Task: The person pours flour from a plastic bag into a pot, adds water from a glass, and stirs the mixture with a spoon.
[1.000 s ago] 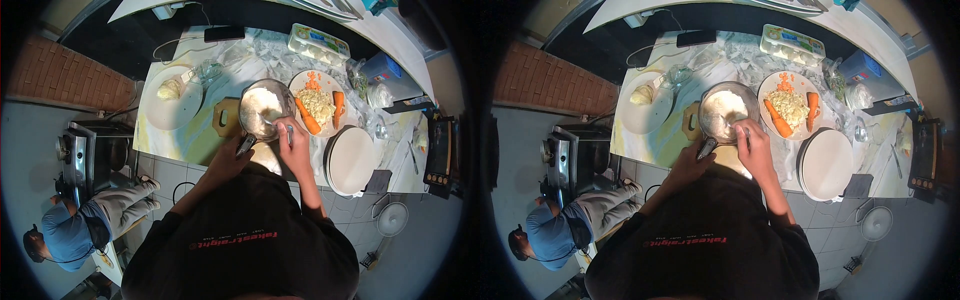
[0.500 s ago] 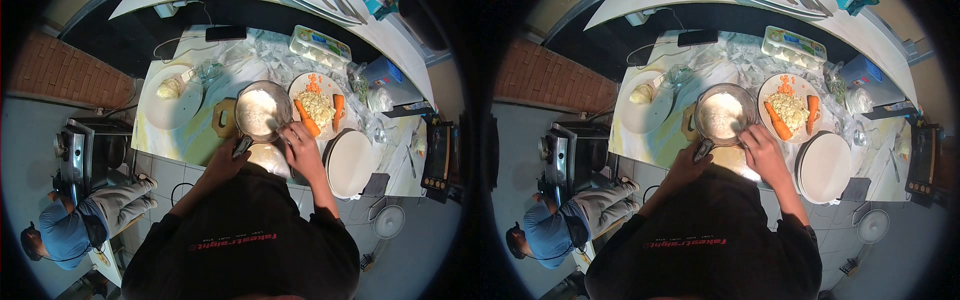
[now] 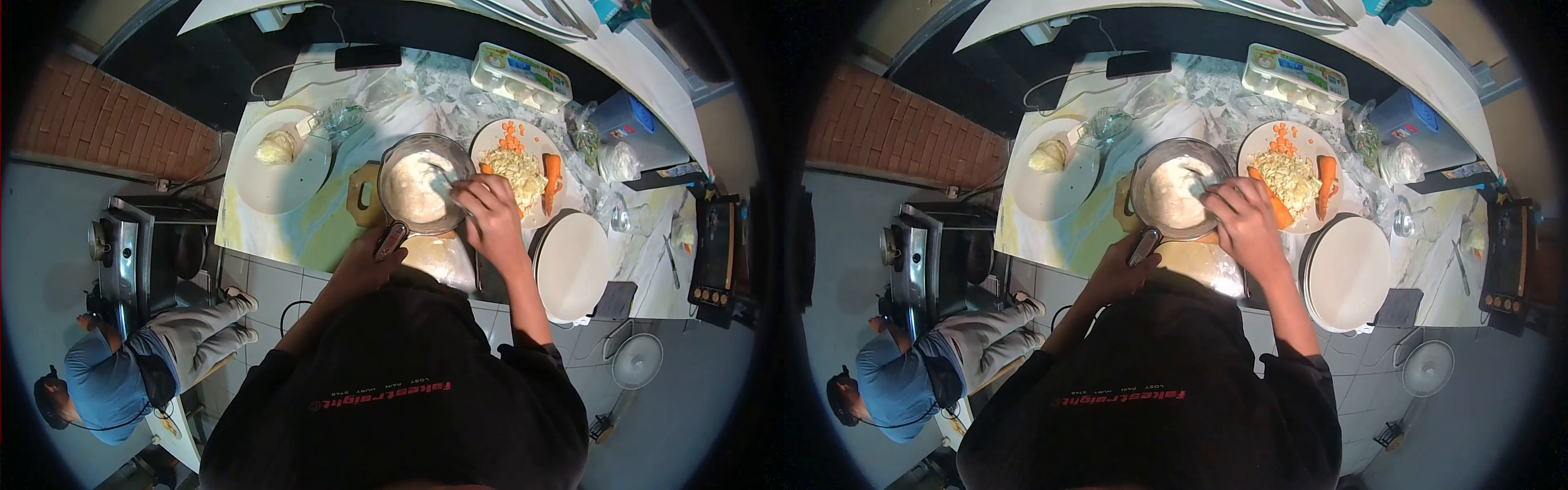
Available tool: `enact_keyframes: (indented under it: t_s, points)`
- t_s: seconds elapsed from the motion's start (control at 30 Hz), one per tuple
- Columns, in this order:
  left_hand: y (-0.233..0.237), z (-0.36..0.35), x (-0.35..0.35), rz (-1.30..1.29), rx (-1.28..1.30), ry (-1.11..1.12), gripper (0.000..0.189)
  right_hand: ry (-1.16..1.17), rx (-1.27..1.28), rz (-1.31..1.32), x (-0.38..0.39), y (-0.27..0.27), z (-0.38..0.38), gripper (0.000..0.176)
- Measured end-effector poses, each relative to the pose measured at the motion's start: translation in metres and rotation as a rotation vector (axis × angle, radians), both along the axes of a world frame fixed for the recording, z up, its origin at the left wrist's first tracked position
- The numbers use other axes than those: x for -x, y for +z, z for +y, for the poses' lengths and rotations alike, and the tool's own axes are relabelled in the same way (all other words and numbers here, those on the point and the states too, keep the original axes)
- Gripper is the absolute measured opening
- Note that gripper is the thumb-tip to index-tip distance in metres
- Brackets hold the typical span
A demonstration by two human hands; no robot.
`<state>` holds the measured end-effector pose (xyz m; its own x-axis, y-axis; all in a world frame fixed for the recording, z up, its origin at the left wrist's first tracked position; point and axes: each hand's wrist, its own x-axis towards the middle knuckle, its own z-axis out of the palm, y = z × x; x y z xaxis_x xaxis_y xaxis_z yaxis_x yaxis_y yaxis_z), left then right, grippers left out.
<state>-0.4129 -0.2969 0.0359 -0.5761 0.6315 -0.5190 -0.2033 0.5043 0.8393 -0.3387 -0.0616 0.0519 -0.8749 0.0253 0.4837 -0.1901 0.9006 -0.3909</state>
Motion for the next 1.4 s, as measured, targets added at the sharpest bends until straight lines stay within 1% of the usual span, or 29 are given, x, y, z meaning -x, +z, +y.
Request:
enact_keyframes:
  t_s: [0.07, 0.1, 0.13, 0.17, 0.2, 0.27, 0.33, 0.37, 0.4, 0.47, 0.5, 0.57, 0.6, 0.67, 0.73, 0.8, 0.87, 0.9, 0.93, 1.03, 1.07, 1.13, 1.17, 1.2, 1.27, 1.3, 1.33, 1.37, 1.4]
  points:
    - [-0.005, -0.001, -0.003, 0.067, -0.013, 0.025, 0.054, -0.032, -0.08, -0.103, -0.013, 0.011, -0.003, 0.032]
    - [-0.007, -0.003, -0.003, 0.063, -0.013, 0.025, 0.054, -0.034, -0.074, -0.133, -0.019, 0.012, -0.006, 0.031]
    - [-0.01, -0.004, -0.002, 0.069, -0.008, 0.019, 0.044, -0.036, -0.075, -0.137, -0.024, 0.012, -0.009, 0.031]
    - [-0.012, -0.003, -0.002, 0.078, -0.006, 0.012, 0.037, 0.015, -0.005, -0.146, -0.027, 0.013, -0.014, 0.03]
    - [-0.011, -0.003, -0.003, 0.08, -0.009, 0.008, 0.037, 0.066, 0.064, -0.151, -0.028, 0.013, -0.019, 0.029]
    - [-0.01, -0.002, -0.006, 0.073, -0.005, 0.032, 0.034, 0.094, 0.09, -0.1, -0.023, 0.007, -0.028, 0.028]
    - [-0.008, -0.003, -0.007, 0.07, -0.005, 0.025, 0.034, 0.179, 0.162, -0.016, -0.01, -0.003, -0.029, 0.028]
    - [-0.008, -0.004, -0.007, 0.06, -0.001, 0.022, 0.033, 0.175, 0.145, -0.024, -0.004, -0.013, -0.026, 0.033]
    - [-0.008, -0.005, -0.007, 0.066, -0.001, 0.022, 0.033, 0.175, 0.144, -0.019, 0.002, -0.012, -0.023, 0.033]
    - [-0.008, -0.007, -0.006, 0.069, 0.043, -0.015, 0.051, 0.065, 0.042, 0.016, 0.012, -0.009, -0.019, 0.034]
    - [-0.008, -0.008, -0.005, 0.073, 0.041, -0.012, 0.051, 0.029, -0.008, 0.026, 0.012, -0.006, -0.016, 0.035]
    - [-0.008, -0.011, -0.005, 0.079, 0.014, 0.019, 0.036, -0.003, -0.064, -0.002, 0.003, 0.002, -0.011, 0.033]
    - [-0.007, -0.011, -0.004, 0.078, 0.011, 0.024, 0.036, -0.04, -0.116, -0.036, -0.003, 0.007, -0.01, 0.032]
    - [-0.006, -0.011, -0.006, 0.083, 0.008, 0.012, 0.041, -0.04, -0.114, -0.089, -0.018, 0.017, -0.014, 0.03]
    - [-0.014, -0.011, -0.008, 0.108, -0.02, 0.011, 0.043, 0.028, -0.028, -0.165, -0.03, 0.021, -0.018, 0.028]
    - [-0.016, -0.011, -0.009, 0.138, -0.044, 0.002, 0.045, 0.066, 0.023, -0.151, -0.029, 0.012, -0.023, 0.026]
    - [-0.014, -0.011, -0.01, 0.1, -0.031, -0.005, 0.046, 0.143, 0.142, -0.084, -0.02, -0.002, -0.024, 0.025]
    - [-0.015, -0.011, -0.011, 0.102, -0.031, -0.01, 0.046, 0.105, 0.165, -0.082, -0.014, -0.002, -0.025, 0.025]
    - [-0.016, -0.01, -0.011, 0.094, -0.034, -0.006, 0.044, 0.103, 0.165, -0.079, -0.009, -0.002, -0.023, 0.025]
    - [-0.014, -0.013, -0.007, 0.076, -0.034, -0.009, 0.044, -0.065, -0.021, 0.018, -0.002, -0.002, -0.019, 0.02]
    - [-0.012, -0.013, -0.005, 0.062, -0.033, -0.018, 0.045, -0.058, -0.022, 0.017, -0.005, 0.004, -0.019, 0.02]
    - [-0.012, -0.013, -0.007, 0.099, -0.051, -0.004, 0.043, -0.073, 0.003, -0.105, -0.016, 0.02, -0.02, 0.016]
    - [-0.011, -0.012, -0.007, 0.139, -0.066, -0.002, 0.043, -0.034, 0.05, -0.162, -0.02, 0.022, -0.02, 0.013]
    - [-0.009, -0.011, -0.008, 0.142, -0.068, -0.006, 0.043, -0.038, 0.049, -0.158, -0.018, 0.02, -0.02, 0.013]
    - [-0.006, -0.009, -0.005, 0.141, -0.079, -0.024, 0.04, 0.107, 0.227, -0.127, -0.011, 0.01, -0.022, 0.014]
    - [-0.005, -0.009, -0.003, 0.145, -0.075, -0.037, 0.04, 0.109, 0.23, -0.085, -0.004, 0.009, -0.024, 0.015]
    - [-0.004, -0.009, -0.001, 0.131, -0.059, -0.047, 0.046, 0.1, 0.238, -0.081, 0.001, 0.007, -0.022, 0.015]
    - [-0.004, -0.01, 0.001, 0.117, -0.041, -0.052, 0.055, 0.02, 0.153, -0.038, 0.006, 0.007, -0.02, 0.016]
    - [-0.005, -0.011, 0.004, 0.119, -0.034, -0.056, 0.055, -0.056, 0.068, 0.005, 0.01, 0.006, -0.019, 0.016]
